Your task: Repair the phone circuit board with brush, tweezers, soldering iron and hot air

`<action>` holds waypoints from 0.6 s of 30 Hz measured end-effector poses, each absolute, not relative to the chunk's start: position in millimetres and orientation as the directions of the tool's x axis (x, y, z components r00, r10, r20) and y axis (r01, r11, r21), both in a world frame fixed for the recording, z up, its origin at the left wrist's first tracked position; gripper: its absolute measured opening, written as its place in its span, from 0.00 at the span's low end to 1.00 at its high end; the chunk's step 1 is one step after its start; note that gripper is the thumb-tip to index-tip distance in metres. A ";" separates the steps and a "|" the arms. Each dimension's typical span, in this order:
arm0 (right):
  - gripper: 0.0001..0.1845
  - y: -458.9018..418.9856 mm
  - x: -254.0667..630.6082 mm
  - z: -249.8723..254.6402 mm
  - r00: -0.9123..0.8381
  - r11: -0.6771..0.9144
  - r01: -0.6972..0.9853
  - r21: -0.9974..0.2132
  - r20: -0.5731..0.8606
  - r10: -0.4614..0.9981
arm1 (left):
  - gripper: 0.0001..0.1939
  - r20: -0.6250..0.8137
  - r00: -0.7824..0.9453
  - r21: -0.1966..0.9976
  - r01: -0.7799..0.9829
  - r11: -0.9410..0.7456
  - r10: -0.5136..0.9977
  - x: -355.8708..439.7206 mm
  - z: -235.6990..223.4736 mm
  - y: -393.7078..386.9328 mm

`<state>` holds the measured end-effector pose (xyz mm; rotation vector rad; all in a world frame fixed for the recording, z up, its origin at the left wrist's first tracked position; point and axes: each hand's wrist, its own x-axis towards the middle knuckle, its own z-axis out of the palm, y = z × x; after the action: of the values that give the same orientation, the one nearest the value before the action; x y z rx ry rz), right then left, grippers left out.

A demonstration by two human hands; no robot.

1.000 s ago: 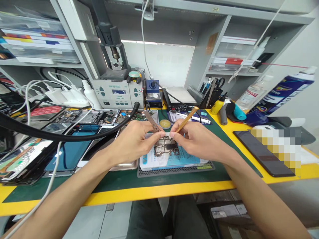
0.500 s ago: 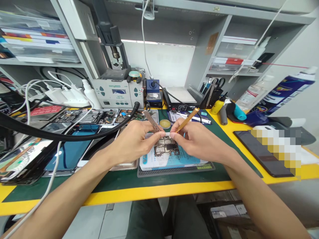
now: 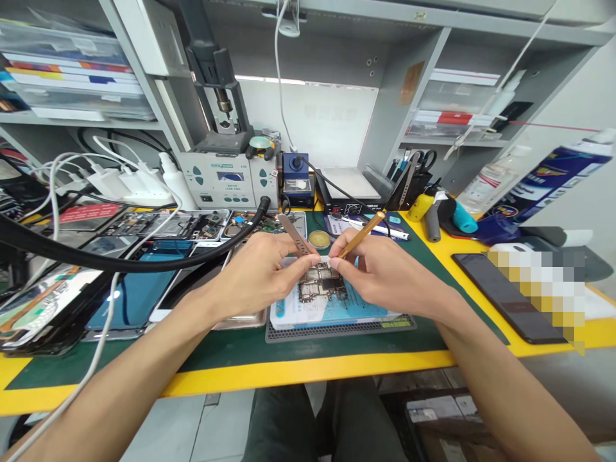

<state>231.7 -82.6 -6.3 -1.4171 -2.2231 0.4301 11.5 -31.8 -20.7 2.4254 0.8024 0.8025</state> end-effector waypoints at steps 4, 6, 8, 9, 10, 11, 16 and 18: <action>0.03 -82.8 231.8 -6.0 -0.363 0.425 0.753 -0.503 0.222 0.905 | 0.13 0.375 0.659 0.587 0.376 -0.717 0.652 11.8 -20.8 -32.1; 0.03 -82.7 232.1 -6.0 -0.362 0.424 0.750 -0.507 0.221 0.905 | 0.14 0.374 0.657 0.587 0.378 -0.716 0.654 12.0 -20.9 -32.0; 0.03 -82.6 232.3 -6.0 -0.363 0.423 0.749 -0.510 0.217 0.906 | 0.14 0.373 0.659 0.584 0.380 -0.717 0.653 12.2 -20.9 -31.7; 0.04 -82.6 232.4 -6.0 -0.365 0.424 0.748 -0.511 0.217 0.906 | 0.14 0.373 0.659 0.582 0.381 -0.718 0.652 12.2 -21.0 -31.6; 0.04 -82.6 232.5 -6.0 -0.367 0.425 0.747 -0.511 0.216 0.905 | 0.14 0.375 0.660 0.579 0.381 -0.721 0.650 12.1 -21.0 -31.5; 0.04 -82.6 232.5 -6.1 -0.367 0.426 0.746 -0.512 0.216 0.905 | 0.14 0.379 0.661 0.575 0.380 -0.724 0.648 12.0 -21.0 -31.4; 0.04 -83.0 232.5 -6.4 -0.374 0.433 0.741 -0.513 0.220 0.901 | 0.14 0.388 0.659 0.574 0.375 -0.728 0.645 11.8 -20.8 -31.7; 0.04 -83.0 232.5 -6.3 -0.376 0.435 0.740 -0.513 0.219 0.900 | 0.13 0.386 0.656 0.578 0.376 -0.724 0.648 12.1 -20.9 -31.6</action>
<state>232.5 -83.0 -6.3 -1.3822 -2.2253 0.4576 12.1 -31.6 -20.9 2.4211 0.8000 0.8121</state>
